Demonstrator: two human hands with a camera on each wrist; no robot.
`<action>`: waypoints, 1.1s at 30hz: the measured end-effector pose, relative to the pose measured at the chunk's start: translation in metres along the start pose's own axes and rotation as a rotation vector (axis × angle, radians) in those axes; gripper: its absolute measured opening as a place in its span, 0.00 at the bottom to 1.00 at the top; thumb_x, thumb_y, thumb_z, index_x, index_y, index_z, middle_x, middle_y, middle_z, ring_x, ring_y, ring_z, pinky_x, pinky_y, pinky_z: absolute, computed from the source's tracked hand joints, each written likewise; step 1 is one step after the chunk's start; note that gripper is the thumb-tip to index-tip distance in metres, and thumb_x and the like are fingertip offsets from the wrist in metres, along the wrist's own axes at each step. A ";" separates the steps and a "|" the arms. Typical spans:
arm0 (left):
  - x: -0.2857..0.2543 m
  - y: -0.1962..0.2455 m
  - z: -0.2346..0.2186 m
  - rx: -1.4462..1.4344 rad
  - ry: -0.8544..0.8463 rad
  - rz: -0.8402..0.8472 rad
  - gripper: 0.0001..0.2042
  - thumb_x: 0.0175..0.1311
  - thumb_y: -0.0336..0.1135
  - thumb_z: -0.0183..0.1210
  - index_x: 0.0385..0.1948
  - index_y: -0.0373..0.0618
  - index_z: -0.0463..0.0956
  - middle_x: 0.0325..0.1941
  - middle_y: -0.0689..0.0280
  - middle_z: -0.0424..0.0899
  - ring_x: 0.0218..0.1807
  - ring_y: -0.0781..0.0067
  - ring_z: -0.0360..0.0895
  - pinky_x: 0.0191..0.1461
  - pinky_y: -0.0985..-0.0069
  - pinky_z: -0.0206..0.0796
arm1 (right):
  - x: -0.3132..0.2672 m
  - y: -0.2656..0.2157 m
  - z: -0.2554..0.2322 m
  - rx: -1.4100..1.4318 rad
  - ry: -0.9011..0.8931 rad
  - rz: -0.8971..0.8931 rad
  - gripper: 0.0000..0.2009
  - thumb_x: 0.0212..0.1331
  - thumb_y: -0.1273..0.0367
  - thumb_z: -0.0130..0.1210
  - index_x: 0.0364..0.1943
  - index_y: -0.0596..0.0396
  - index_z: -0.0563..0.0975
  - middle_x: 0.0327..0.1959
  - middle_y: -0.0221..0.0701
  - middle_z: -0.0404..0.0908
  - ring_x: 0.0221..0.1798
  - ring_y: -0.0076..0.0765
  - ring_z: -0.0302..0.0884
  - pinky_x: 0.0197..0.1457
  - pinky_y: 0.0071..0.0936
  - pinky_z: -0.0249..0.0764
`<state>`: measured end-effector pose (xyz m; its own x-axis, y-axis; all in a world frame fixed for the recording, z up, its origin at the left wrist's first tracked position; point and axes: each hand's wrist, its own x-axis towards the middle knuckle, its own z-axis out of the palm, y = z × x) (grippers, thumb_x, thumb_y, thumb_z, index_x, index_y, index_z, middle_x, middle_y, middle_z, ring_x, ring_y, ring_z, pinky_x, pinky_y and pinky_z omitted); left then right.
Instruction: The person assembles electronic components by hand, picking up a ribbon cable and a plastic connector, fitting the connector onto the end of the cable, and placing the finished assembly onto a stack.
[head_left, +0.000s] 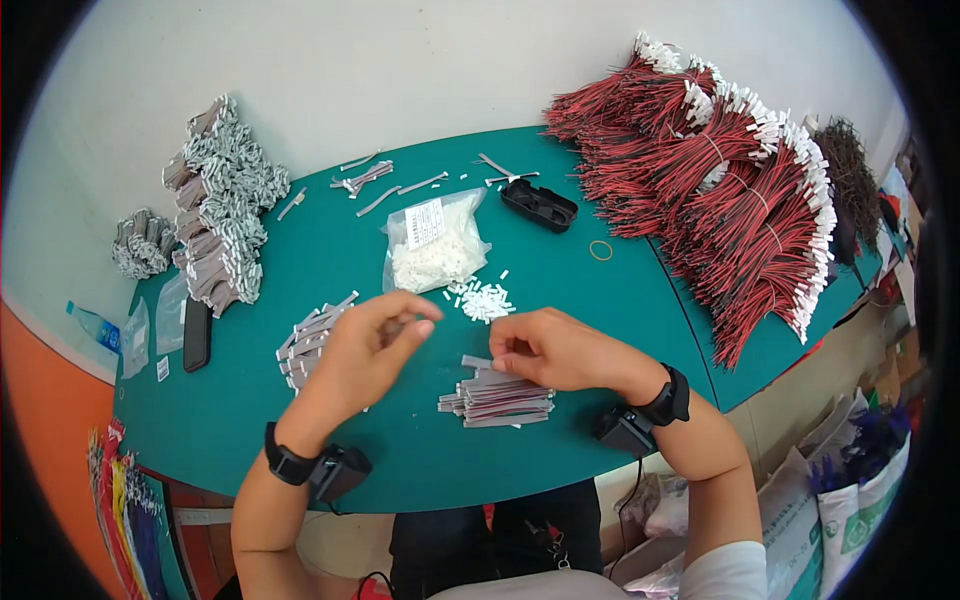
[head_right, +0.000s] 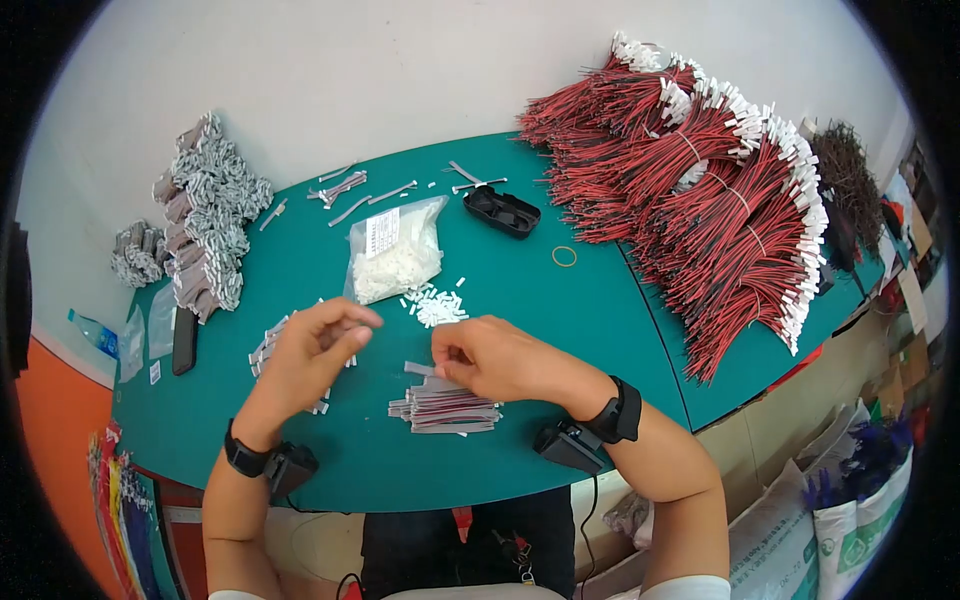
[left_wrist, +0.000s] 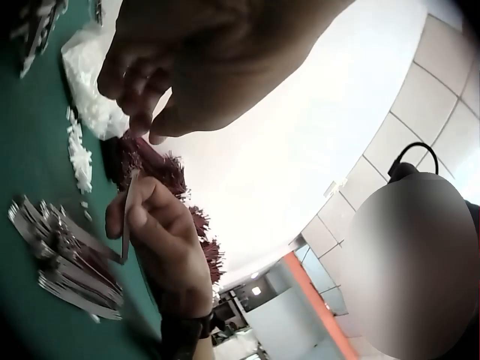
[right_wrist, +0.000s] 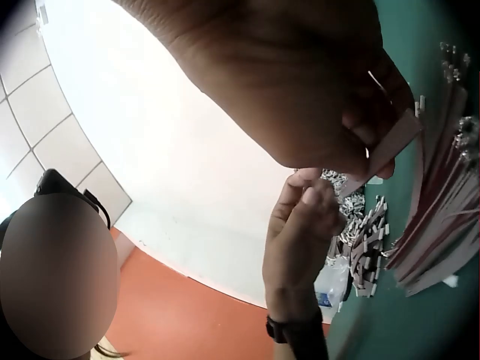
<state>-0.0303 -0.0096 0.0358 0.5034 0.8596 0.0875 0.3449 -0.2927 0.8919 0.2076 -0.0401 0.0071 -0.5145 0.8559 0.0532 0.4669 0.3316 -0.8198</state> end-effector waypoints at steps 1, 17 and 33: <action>0.007 -0.006 0.007 -0.031 -0.017 0.067 0.07 0.60 0.27 0.56 0.38 0.40 0.76 0.28 0.72 0.74 0.28 0.87 0.65 0.32 0.85 0.60 | 0.000 -0.001 -0.002 0.038 0.023 0.004 0.04 0.55 0.73 0.54 0.27 0.58 0.73 0.21 0.33 0.77 0.24 0.32 0.73 0.27 0.30 0.66; 0.028 -0.020 0.042 -0.597 -0.064 -0.044 0.05 0.57 0.29 0.61 0.33 0.39 0.78 0.35 0.66 0.82 0.34 0.82 0.74 0.37 0.83 0.65 | 0.006 0.003 -0.002 0.620 0.085 0.054 0.10 0.66 0.65 0.47 0.37 0.59 0.74 0.29 0.30 0.80 0.31 0.18 0.75 0.32 0.16 0.69; 0.021 -0.025 0.046 -0.716 -0.034 -0.024 0.08 0.57 0.31 0.62 0.37 0.42 0.75 0.33 0.69 0.78 0.31 0.83 0.71 0.33 0.85 0.61 | 0.005 -0.008 -0.004 0.784 0.117 0.131 0.10 0.64 0.65 0.52 0.33 0.60 0.77 0.27 0.29 0.80 0.27 0.20 0.75 0.32 0.17 0.71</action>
<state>0.0077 -0.0038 -0.0049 0.5305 0.8455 0.0612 -0.2426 0.0823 0.9666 0.2042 -0.0374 0.0159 -0.3918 0.9188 -0.0478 -0.1449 -0.1129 -0.9830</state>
